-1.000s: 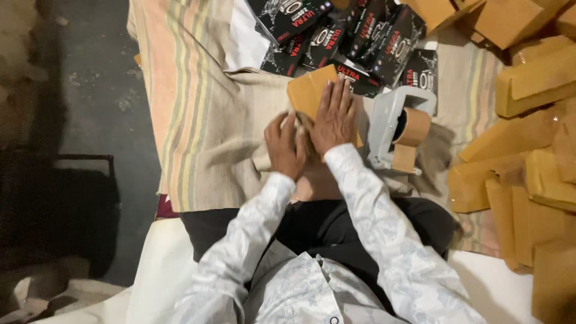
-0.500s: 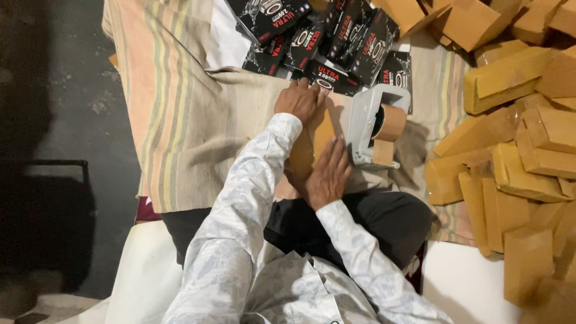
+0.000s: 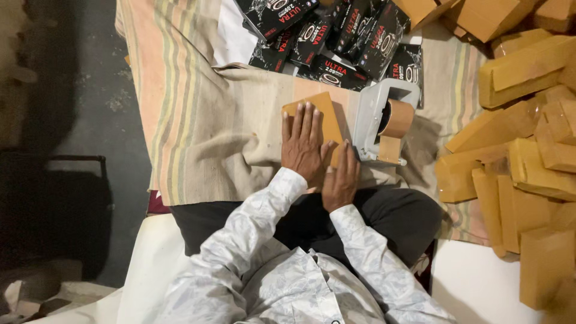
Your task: The person places small black product boxes into brown cardboard shipping boxes, closes the flaps, and seals them with packing tape using a tape dispenser. The sealed boxes are then set aside.
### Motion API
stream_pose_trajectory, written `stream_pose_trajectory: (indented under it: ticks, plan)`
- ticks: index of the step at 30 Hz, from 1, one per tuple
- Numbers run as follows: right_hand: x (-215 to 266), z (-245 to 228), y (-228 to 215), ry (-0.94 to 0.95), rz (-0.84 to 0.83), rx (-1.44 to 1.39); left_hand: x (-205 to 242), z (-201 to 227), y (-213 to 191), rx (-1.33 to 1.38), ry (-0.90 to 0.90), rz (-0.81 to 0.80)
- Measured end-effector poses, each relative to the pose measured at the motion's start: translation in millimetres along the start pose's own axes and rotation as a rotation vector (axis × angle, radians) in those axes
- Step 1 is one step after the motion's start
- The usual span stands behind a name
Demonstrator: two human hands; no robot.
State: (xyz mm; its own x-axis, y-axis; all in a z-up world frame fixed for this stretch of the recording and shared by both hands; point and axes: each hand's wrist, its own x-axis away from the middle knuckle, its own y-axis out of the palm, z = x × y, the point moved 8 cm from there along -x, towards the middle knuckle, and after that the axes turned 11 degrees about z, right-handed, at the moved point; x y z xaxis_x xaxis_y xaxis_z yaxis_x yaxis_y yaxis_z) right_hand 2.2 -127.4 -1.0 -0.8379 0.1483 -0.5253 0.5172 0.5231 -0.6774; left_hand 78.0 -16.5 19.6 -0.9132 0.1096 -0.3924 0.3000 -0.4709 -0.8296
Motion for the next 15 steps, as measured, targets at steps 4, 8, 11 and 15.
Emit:
stream_pose_trajectory:
  ticks: [4,8,11,15]
  plan:
    - [10.8,45.2,7.5,0.3,0.087,-0.412,-30.4,0.0,14.9,0.046,-0.038,-0.038]
    - [18.5,65.0,17.1,0.419,0.021,-0.624,-39.1,8.3,11.5,0.02,0.019,0.042]
    - [6.4,75.4,22.5,0.46,-0.073,-0.762,20.1,37.7,-5.3,-0.001,0.327,-0.016]
    - [17.1,82.6,20.7,0.545,-0.25,-0.86,92.8,35.3,-13.3,0.214,0.575,-0.27]
